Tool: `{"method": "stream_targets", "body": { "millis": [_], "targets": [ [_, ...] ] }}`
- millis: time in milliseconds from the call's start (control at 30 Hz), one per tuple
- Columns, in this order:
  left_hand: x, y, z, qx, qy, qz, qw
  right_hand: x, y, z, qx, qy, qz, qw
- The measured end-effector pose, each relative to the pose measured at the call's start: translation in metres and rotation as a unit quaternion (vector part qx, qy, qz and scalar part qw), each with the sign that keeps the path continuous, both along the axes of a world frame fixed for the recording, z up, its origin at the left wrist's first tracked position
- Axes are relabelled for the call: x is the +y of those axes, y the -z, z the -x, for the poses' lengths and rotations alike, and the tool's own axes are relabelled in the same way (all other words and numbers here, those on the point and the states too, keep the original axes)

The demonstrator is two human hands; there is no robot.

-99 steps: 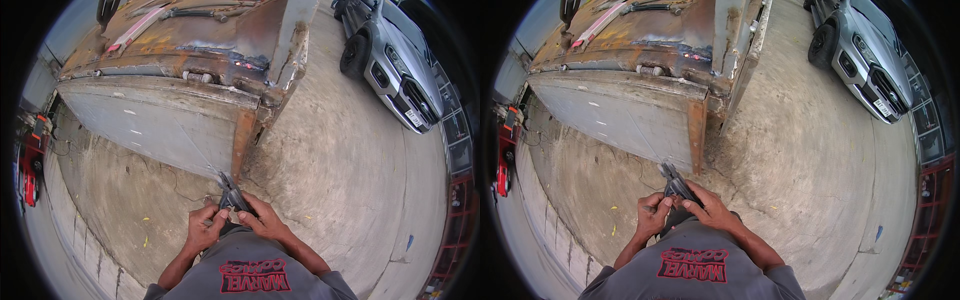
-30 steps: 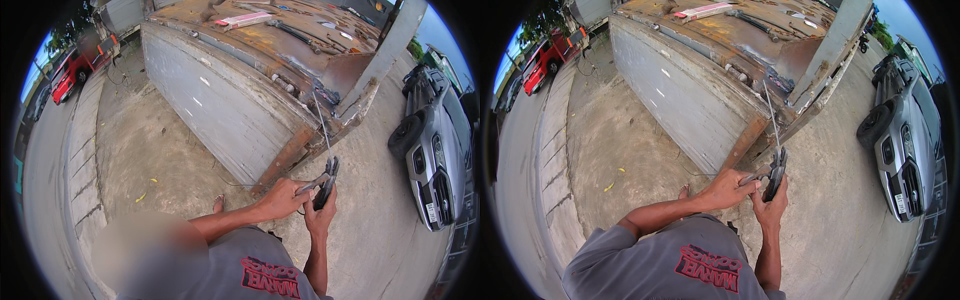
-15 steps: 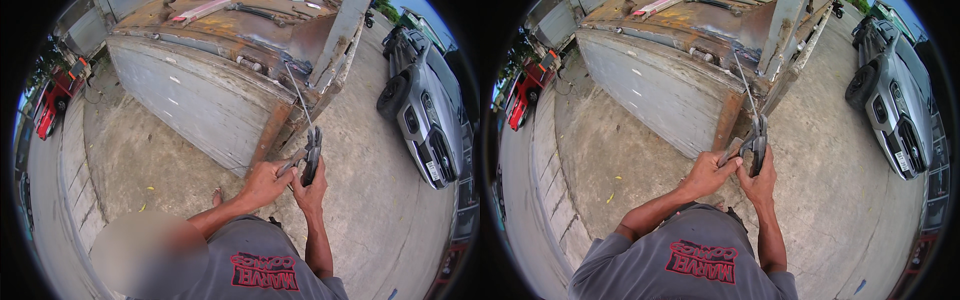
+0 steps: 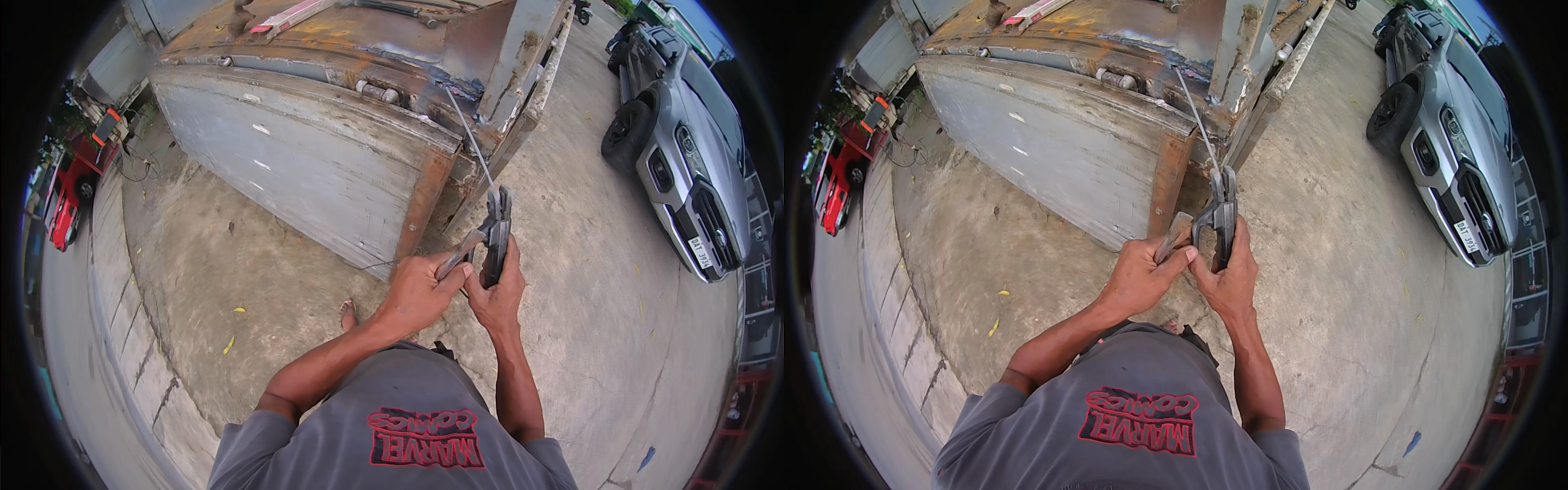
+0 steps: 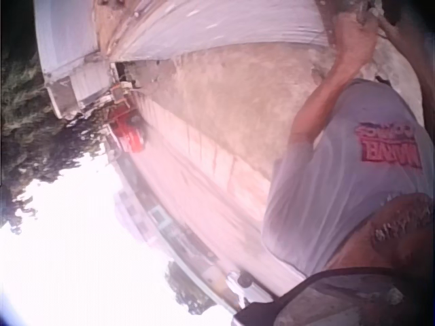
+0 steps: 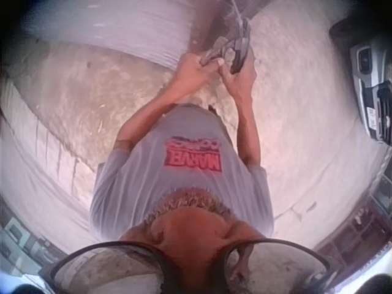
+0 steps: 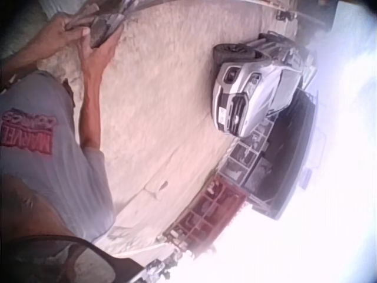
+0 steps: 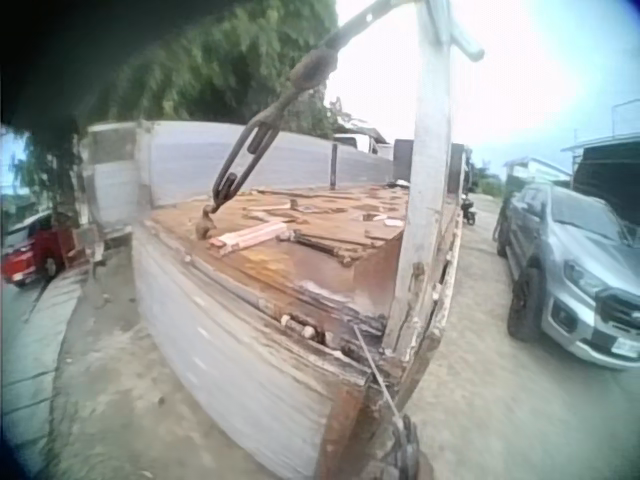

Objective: The person welds a rusty metal structure using a handheld welding torch, creating bright sparks and molten metal along seams. The person holds the torch with both hands and moves it along different sections of the metal frame.

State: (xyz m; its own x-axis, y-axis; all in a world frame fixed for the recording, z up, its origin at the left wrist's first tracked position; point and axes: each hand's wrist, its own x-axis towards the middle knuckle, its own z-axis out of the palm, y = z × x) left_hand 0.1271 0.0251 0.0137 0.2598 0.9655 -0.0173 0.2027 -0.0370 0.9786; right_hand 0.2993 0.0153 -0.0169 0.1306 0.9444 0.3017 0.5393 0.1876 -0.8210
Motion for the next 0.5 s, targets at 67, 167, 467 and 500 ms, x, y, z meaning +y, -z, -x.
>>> {"method": "stream_targets", "body": {
  "millis": [67,167,467,500],
  "targets": [
    [0.0,0.001,-0.001,-0.003,0.008,0.007,1.0,0.0,-0.002,0.0,0.005,0.002,0.018,1.0],
    [0.001,-0.002,-0.002,0.007,0.016,0.003,1.0,0.005,0.01,-0.002,-0.006,0.006,-0.075,0.997],
    [0.007,-0.008,-0.008,-0.01,-0.005,0.004,1.0,0.013,0.008,-0.006,-0.017,0.012,-0.079,0.997],
    [0.008,-0.006,-0.008,-0.02,-0.008,-0.004,1.0,0.014,0.008,-0.005,-0.019,0.01,-0.077,0.997]
  ]
}}
